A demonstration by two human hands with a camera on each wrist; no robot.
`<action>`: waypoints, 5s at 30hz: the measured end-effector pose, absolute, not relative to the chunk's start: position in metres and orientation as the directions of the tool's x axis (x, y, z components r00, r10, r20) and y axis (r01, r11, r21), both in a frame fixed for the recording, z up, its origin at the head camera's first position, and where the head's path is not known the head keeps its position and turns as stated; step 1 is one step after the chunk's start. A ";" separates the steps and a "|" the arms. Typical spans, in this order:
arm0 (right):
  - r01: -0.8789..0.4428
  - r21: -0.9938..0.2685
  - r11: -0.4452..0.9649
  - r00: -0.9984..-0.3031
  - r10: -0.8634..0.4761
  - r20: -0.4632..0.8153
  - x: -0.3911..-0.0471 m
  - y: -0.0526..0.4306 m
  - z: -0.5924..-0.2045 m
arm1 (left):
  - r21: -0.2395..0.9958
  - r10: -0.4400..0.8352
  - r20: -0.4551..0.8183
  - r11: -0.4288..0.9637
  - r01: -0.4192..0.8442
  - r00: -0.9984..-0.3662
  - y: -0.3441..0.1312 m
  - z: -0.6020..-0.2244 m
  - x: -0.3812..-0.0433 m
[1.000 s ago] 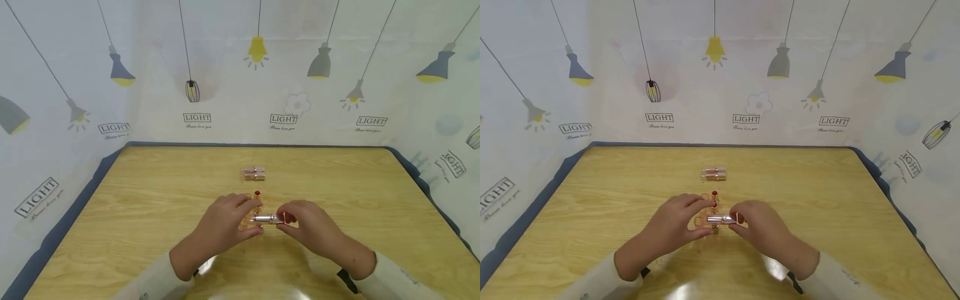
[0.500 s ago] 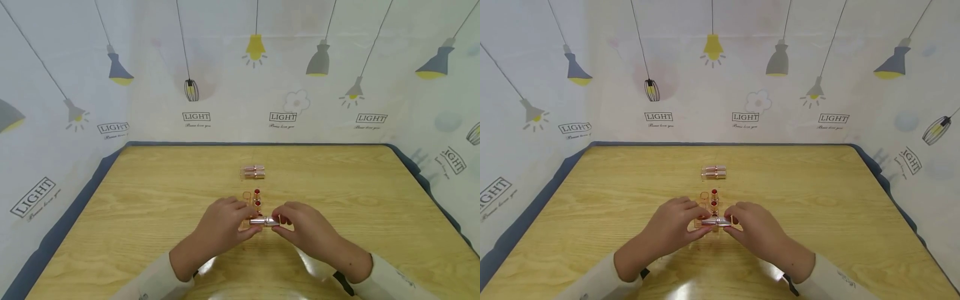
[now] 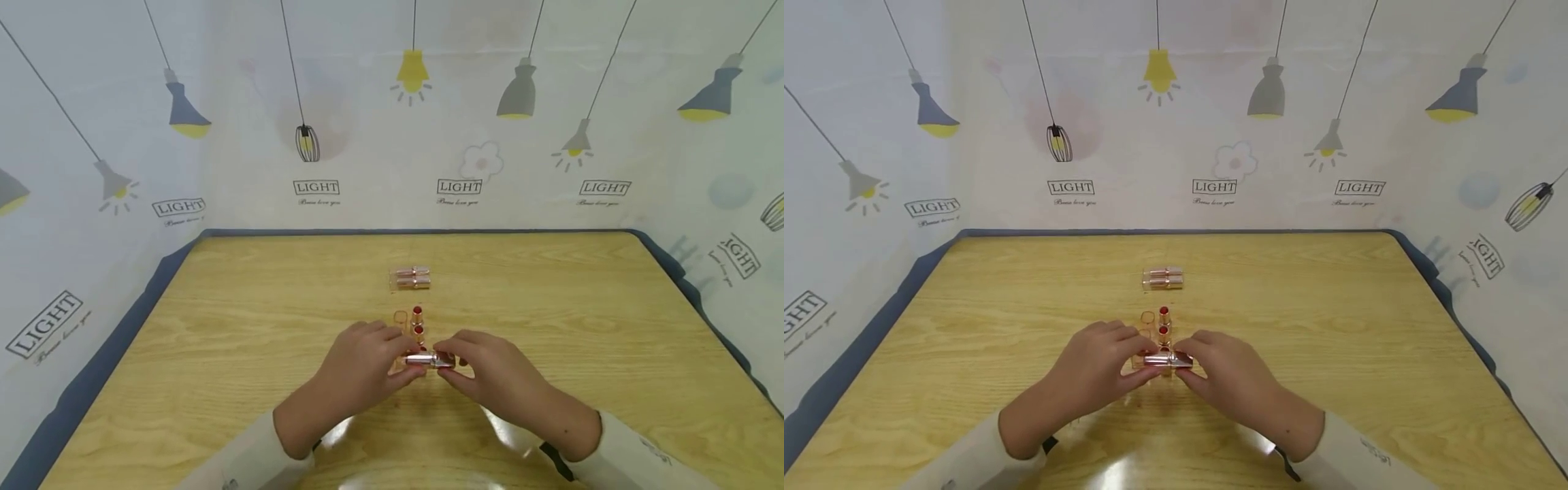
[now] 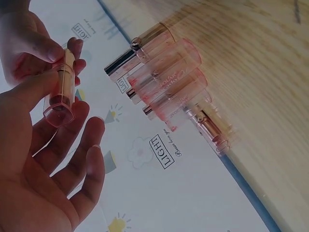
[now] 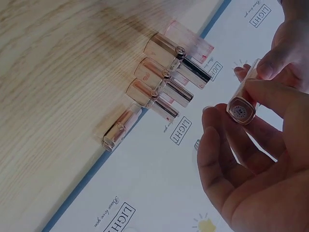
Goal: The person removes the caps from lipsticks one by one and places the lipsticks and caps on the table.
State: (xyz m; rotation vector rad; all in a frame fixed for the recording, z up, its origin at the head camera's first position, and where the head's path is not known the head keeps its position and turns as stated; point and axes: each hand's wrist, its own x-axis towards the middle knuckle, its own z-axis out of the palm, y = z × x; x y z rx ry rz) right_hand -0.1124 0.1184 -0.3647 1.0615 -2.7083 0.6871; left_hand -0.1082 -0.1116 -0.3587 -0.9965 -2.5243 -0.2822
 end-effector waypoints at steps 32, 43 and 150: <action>-0.680 -0.341 0.650 -0.733 -0.613 0.294 -0.111 0.117 -0.367 | 0.031 0.617 0.427 0.721 0.693 -0.661 -0.113 -0.364 -0.109; -0.679 -0.358 0.640 -0.732 -0.625 0.271 -0.110 0.120 -0.367 | 0.077 0.627 0.353 0.721 0.689 -0.695 -0.121 -0.362 -0.109; -0.524 -0.490 0.697 -0.795 -0.607 -0.012 -0.112 0.095 -0.396 | 0.214 0.538 0.012 0.822 0.528 -0.843 -0.138 -0.384 -0.107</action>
